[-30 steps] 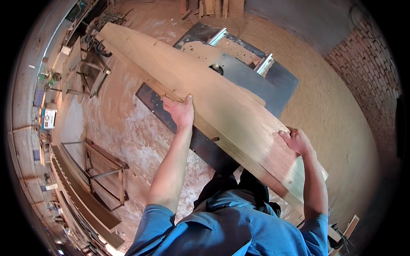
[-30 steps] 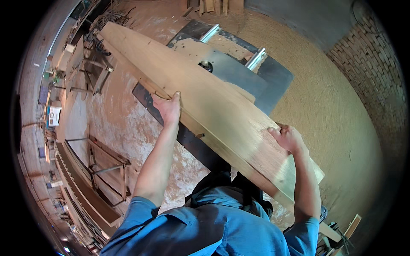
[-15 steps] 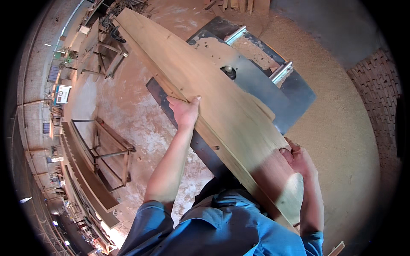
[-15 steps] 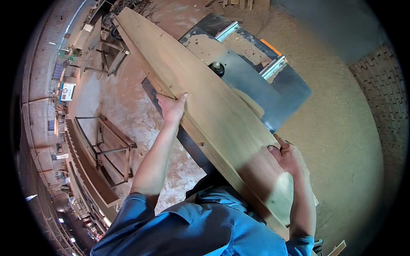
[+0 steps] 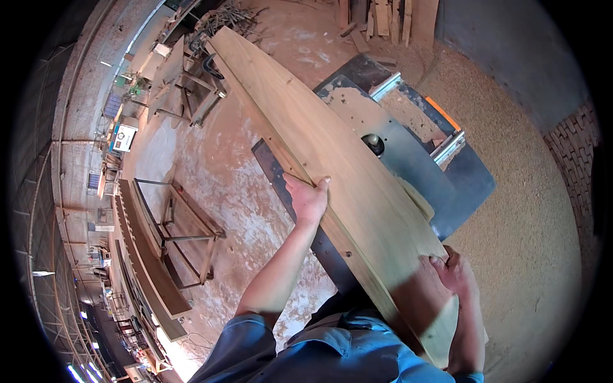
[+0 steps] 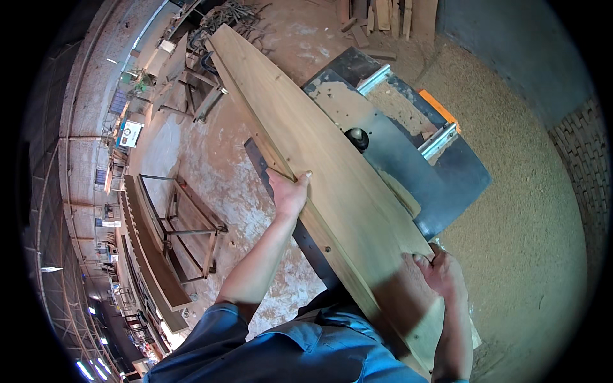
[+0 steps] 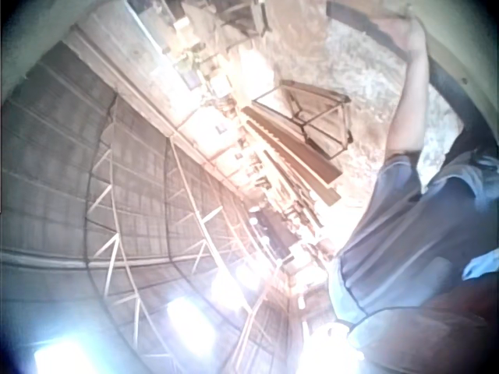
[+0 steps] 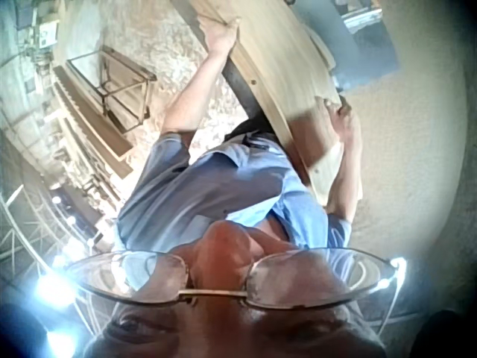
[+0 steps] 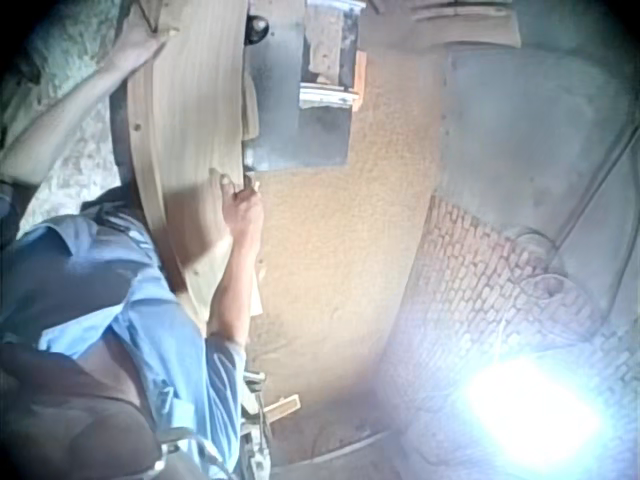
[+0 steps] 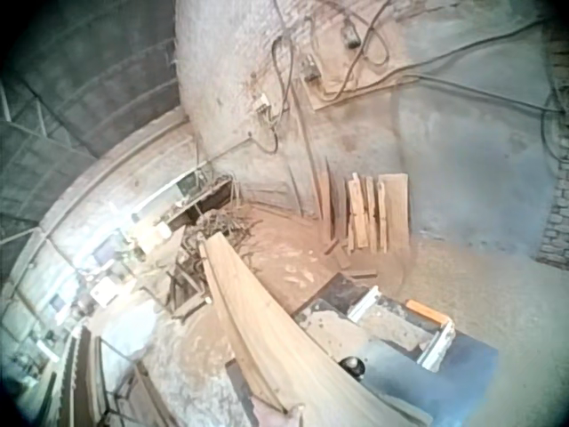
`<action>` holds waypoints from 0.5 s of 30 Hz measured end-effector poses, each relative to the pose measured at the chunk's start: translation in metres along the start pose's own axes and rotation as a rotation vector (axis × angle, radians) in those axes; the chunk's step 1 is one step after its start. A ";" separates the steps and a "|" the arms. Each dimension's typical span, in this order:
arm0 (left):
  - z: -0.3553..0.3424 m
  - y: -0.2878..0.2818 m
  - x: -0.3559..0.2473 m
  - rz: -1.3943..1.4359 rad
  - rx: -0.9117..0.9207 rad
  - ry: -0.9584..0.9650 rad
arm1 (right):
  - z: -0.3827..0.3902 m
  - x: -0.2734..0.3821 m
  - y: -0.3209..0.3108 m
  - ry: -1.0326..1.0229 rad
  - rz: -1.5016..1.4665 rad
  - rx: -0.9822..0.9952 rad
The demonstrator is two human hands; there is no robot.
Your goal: The person guides a wooden board across a jointer machine while applying downward pressure to flatten an edge. They then lift the board and stack it on top of another piece of wood.
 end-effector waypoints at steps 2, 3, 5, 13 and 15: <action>-0.003 0.005 0.000 0.002 0.020 0.032 | 0.000 -0.003 -0.002 0.112 0.124 0.042; -0.006 0.008 0.001 0.006 0.035 0.051 | -0.001 -0.005 -0.004 0.173 0.187 0.060; -0.010 0.010 0.007 -0.030 0.013 0.059 | -0.001 -0.003 -0.005 0.191 0.188 0.064; -0.006 0.011 -0.001 -0.013 -0.016 0.099 | 0.000 -0.002 -0.009 0.131 0.168 -0.001; -0.008 0.012 -0.001 0.042 -0.019 0.150 | -0.001 -0.002 -0.011 0.135 0.168 0.006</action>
Point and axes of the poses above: each hand's wrist, its own z-axis away from the middle knuckle, its own y-axis out of the palm, x = y × z, the point moved 6 cm from there along -z, towards the middle knuckle, and after that the axes turned 7 degrees about -y, right-handed, at the moved point
